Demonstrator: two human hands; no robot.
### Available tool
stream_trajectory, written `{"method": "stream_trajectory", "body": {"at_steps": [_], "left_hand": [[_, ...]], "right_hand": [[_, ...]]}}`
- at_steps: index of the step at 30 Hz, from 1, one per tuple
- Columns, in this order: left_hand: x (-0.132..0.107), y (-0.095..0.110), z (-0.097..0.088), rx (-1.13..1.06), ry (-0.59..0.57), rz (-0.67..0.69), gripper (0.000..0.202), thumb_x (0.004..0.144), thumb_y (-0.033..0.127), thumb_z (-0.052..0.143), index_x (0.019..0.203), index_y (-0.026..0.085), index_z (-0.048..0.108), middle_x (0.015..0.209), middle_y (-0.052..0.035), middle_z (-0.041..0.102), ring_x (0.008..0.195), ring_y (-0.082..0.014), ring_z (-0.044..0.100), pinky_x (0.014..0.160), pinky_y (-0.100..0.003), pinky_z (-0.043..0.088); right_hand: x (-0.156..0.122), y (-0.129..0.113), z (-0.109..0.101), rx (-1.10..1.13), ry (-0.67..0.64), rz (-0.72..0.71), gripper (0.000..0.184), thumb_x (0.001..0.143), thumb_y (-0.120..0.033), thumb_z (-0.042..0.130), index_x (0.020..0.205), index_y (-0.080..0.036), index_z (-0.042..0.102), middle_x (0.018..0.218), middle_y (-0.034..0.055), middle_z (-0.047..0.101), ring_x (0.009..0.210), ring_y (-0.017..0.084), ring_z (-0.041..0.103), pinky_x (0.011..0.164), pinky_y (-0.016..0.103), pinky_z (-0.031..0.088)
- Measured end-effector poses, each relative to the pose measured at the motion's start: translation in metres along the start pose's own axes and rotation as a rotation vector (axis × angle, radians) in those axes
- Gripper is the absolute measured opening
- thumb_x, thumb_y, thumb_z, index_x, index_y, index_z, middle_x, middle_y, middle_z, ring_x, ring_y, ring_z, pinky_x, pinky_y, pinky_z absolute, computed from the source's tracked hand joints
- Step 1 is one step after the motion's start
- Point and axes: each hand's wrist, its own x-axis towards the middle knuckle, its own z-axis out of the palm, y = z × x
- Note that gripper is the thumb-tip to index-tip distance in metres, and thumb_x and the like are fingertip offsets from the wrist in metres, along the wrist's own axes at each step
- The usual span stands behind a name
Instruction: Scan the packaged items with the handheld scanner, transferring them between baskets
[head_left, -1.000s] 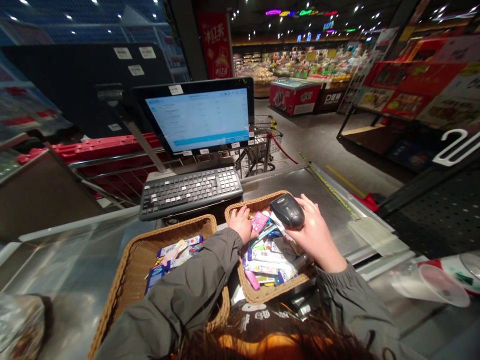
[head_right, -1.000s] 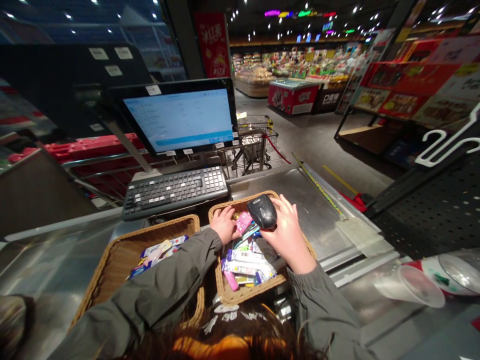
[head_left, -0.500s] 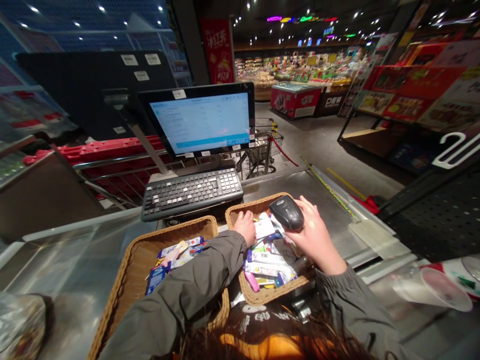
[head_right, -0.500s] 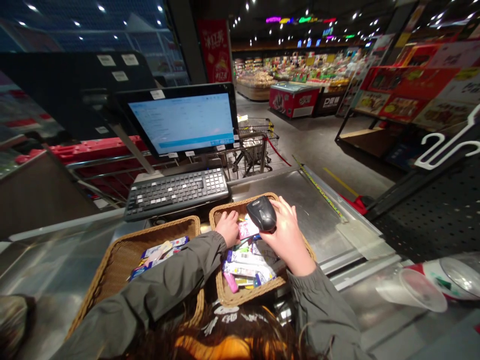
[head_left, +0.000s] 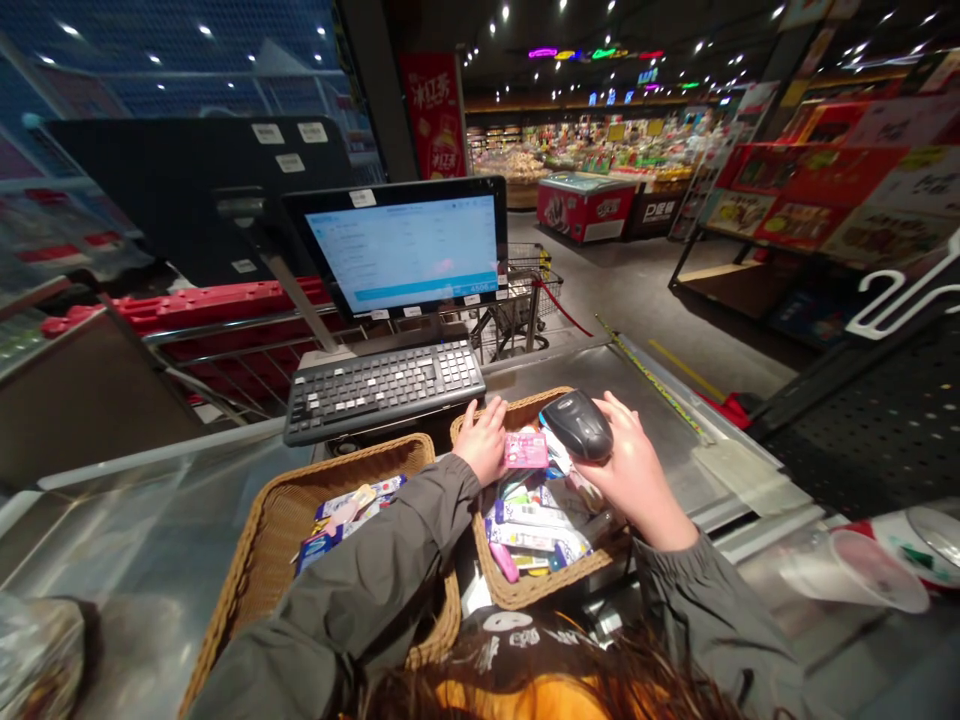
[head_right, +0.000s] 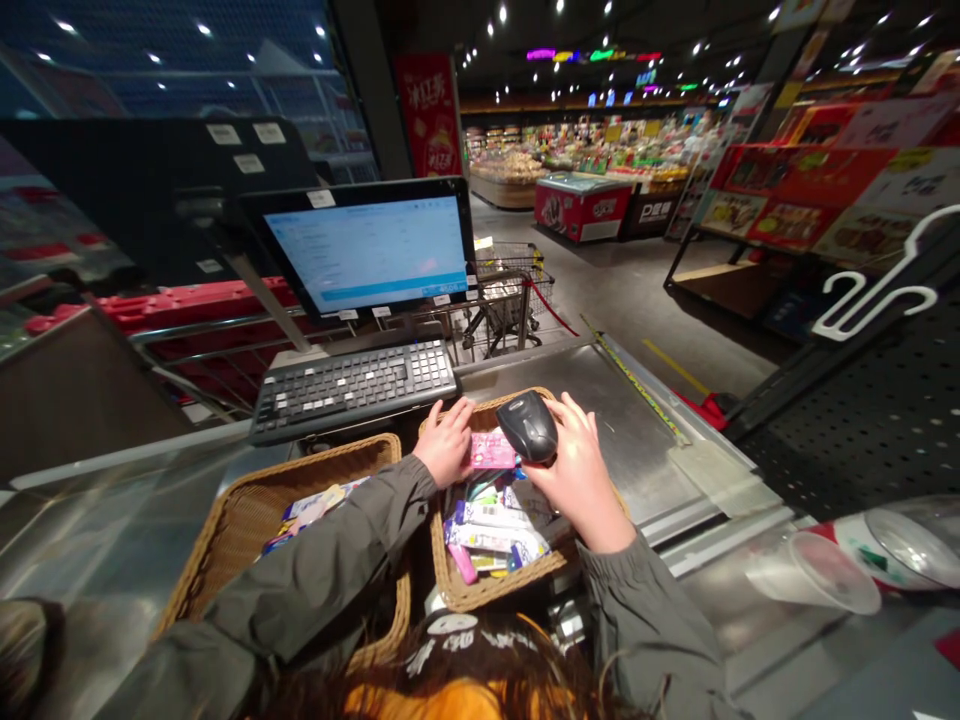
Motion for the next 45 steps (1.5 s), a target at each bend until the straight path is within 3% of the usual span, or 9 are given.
{"method": "stream_trajectory", "body": {"at_steps": [5,10,18,30,36,45], "left_hand": [[-0.02,-0.024,-0.049,0.042,0.143,-0.098,0.043,0.08,0.04,0.062,0.109,0.009,0.068,0.159,-0.0197,0.03,0.149,-0.037,0.022,0.119,-0.065,0.012],[-0.052,-0.045,-0.095,0.096,0.254,-0.221,0.034,0.08,0.037,0.065,0.104,0.013,0.067,0.162,-0.0169,0.023,0.151,-0.037,0.018,0.119,-0.067,0.004],[-0.107,-0.065,-0.14,0.123,0.362,-0.381,0.03,0.08,0.032,0.066,0.106,0.016,0.064,0.165,-0.0133,0.014,0.152,-0.0363,0.013,0.12,-0.065,-0.006],[-0.162,-0.086,-0.156,0.146,0.447,-0.5,0.034,0.077,0.025,0.068,0.109,0.015,0.065,0.164,-0.0143,0.017,0.152,-0.0377,0.014,0.119,-0.066,-0.009],[-0.175,-0.095,-0.16,0.129,0.532,-0.471,0.035,0.071,0.018,0.069,0.106,0.016,0.065,0.163,-0.0151,0.018,0.152,-0.0362,0.016,0.119,-0.064,-0.013],[-0.182,-0.104,-0.161,0.14,0.493,-0.456,0.036,0.072,0.02,0.071,0.107,0.014,0.065,0.163,-0.0157,0.017,0.152,-0.0363,0.015,0.119,-0.066,-0.011]], "right_hand": [[-0.002,-0.012,-0.003,-0.015,0.008,-0.042,0.049,0.076,-0.035,0.066,0.122,-0.02,0.061,0.135,0.0162,0.058,0.142,0.041,0.037,0.113,0.07,0.023],[-0.004,-0.04,-0.005,-0.006,0.039,-0.126,0.043,0.075,-0.033,0.065,0.116,-0.021,0.062,0.135,0.0162,0.058,0.142,0.04,0.037,0.114,0.069,0.024],[-0.007,-0.095,0.003,0.002,-0.003,-0.275,0.042,0.078,-0.029,0.062,0.119,-0.02,0.061,0.138,0.0162,0.054,0.145,0.041,0.032,0.115,0.07,0.022],[-0.018,-0.148,0.016,0.014,-0.06,-0.389,0.041,0.078,-0.026,0.062,0.118,-0.017,0.061,0.139,0.0171,0.054,0.145,0.043,0.031,0.113,0.071,0.026],[-0.022,-0.159,0.02,0.029,-0.055,-0.433,0.039,0.081,-0.024,0.059,0.12,-0.019,0.061,0.13,0.0163,0.058,0.143,0.041,0.034,0.111,0.072,0.029],[-0.027,-0.168,0.025,0.005,-0.014,-0.437,0.037,0.082,-0.026,0.059,0.118,-0.019,0.061,0.128,0.0172,0.06,0.14,0.042,0.038,0.109,0.073,0.03]]}}
